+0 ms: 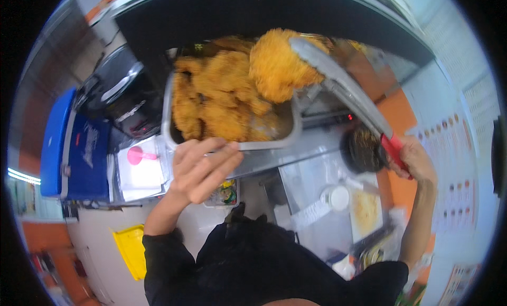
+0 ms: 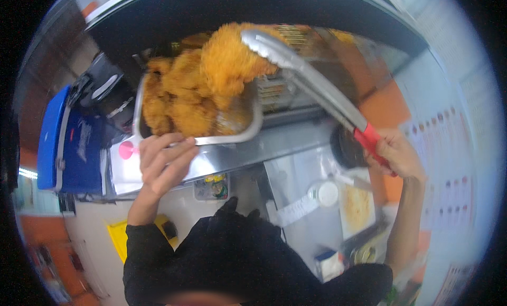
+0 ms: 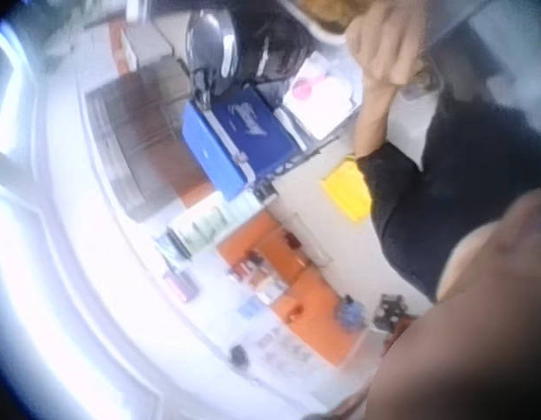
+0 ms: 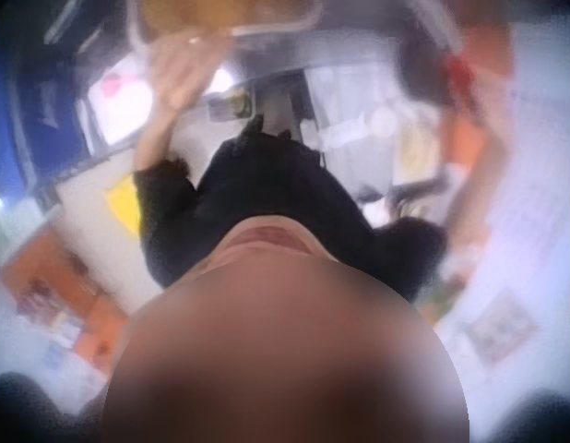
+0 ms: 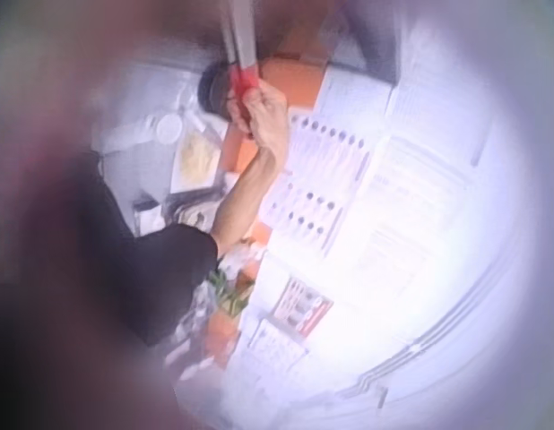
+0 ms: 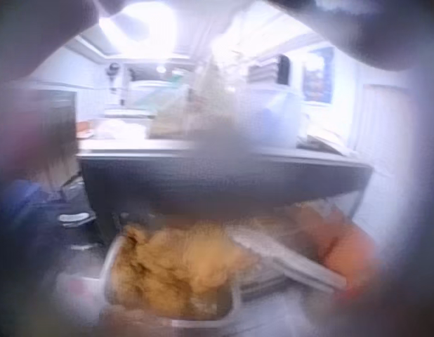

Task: The person retrieves a food box and places it on a counter. They open a cooler, take out a bun, and place it in the box. They then retrieve fried chicken from a warmer, slice it, and add it to the box along with scrambled eggs. Finally, they place the box into a plastic bag.

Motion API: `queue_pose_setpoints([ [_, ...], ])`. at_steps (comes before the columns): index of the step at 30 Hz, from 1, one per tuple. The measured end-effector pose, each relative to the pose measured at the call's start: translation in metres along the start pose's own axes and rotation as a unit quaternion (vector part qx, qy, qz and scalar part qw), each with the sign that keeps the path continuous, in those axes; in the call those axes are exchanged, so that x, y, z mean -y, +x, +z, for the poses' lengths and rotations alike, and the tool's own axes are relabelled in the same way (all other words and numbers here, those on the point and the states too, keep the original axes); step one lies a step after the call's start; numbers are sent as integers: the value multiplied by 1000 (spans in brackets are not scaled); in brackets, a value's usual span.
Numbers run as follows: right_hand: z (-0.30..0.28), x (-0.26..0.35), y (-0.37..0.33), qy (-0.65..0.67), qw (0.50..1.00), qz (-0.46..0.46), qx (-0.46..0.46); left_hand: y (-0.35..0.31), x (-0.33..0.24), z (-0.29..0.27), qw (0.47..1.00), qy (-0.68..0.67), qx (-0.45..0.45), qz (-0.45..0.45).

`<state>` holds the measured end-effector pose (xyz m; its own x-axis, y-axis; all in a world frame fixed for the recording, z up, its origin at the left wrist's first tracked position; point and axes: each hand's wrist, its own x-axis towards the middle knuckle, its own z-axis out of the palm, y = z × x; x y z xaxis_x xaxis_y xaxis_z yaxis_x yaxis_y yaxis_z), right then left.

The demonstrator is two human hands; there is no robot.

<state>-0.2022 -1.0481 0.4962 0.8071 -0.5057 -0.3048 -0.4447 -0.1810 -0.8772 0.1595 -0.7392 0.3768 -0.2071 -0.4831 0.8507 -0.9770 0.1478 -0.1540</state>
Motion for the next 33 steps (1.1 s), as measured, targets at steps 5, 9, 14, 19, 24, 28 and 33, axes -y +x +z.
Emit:
queue_pose_setpoints([
  [5, -9, -98, -122, -24, 993, -7, -116, 7, -4, 7, 999, 18, -6, -46],
  [9, 45, -206, -226, 118, 929, 147, -317, 17, -2, 13, 999, 20, -31, -13],
  [14, 118, -305, -275, 207, 789, 309, -489, 20, 3, 17, 999, 33, 2, -9],
  [19, 139, -398, -275, 108, 741, 440, -495, 31, -8, 17, 998, 49, -11, -29],
  [24, 116, -410, -271, 137, 765, 390, -493, 31, -17, 10, 997, 40, 4, -60],
  [28, 63, -316, -278, -197, 721, 546, -378, 31, -14, 16, 997, 4, -14, -75],
  [33, 53, -150, -225, -259, 768, 378, -447, 28, -16, 22, 997, -18, -48, -50],
])
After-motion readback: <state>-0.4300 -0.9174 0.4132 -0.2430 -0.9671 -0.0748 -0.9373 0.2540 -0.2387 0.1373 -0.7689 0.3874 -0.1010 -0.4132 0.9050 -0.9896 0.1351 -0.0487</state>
